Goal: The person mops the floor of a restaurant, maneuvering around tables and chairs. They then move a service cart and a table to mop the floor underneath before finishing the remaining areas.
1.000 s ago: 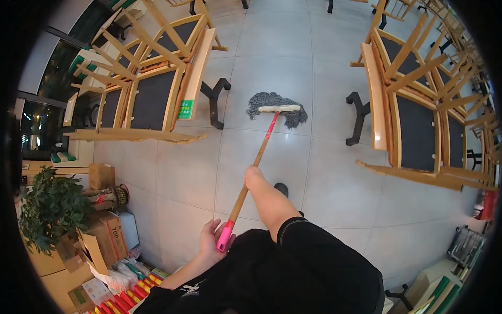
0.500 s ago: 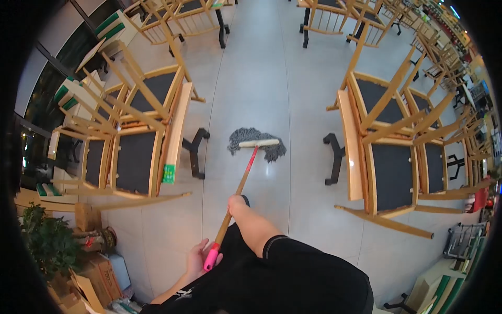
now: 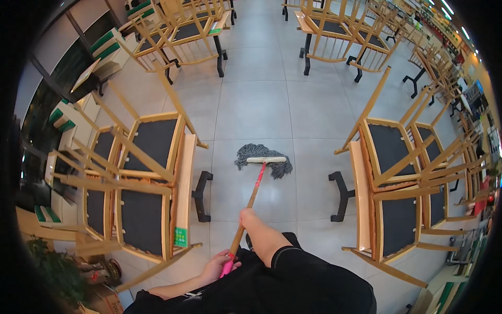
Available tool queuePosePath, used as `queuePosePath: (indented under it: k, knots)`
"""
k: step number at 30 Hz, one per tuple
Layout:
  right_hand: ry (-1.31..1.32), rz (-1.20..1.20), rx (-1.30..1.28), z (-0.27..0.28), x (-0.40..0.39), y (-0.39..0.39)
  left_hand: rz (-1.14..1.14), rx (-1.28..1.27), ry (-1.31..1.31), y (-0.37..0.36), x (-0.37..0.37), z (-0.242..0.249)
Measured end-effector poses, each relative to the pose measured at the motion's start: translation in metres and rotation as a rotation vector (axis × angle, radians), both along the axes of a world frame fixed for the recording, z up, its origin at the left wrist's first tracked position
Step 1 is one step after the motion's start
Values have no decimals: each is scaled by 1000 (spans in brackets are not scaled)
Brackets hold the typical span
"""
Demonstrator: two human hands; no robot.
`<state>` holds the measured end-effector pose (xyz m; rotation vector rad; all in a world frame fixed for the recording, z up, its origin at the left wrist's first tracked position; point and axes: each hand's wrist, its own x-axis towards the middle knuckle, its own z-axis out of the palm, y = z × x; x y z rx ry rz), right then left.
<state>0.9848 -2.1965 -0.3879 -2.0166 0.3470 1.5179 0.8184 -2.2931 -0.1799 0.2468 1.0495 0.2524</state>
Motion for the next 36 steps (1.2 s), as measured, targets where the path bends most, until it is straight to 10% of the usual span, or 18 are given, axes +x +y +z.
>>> queuePosePath:
  k: [10, 13, 15, 18, 36]
  knots:
    - [-9, -2, -42, -31, 80, 117, -77, 22, 33, 123, 80, -9]
    - [-126, 662, 206, -65, 130, 155, -78, 74, 8, 164, 128, -2]
    - [79, -33, 63, 34, 162, 193, -39, 80, 13, 194, 162, 8]
    - [121, -129, 0, 22, 196, 236, -118, 59, -11, 241, 203, 28]
    - [235, -57, -123, 20, 318, 427, -57, -13, -22, 428, 317, 24]
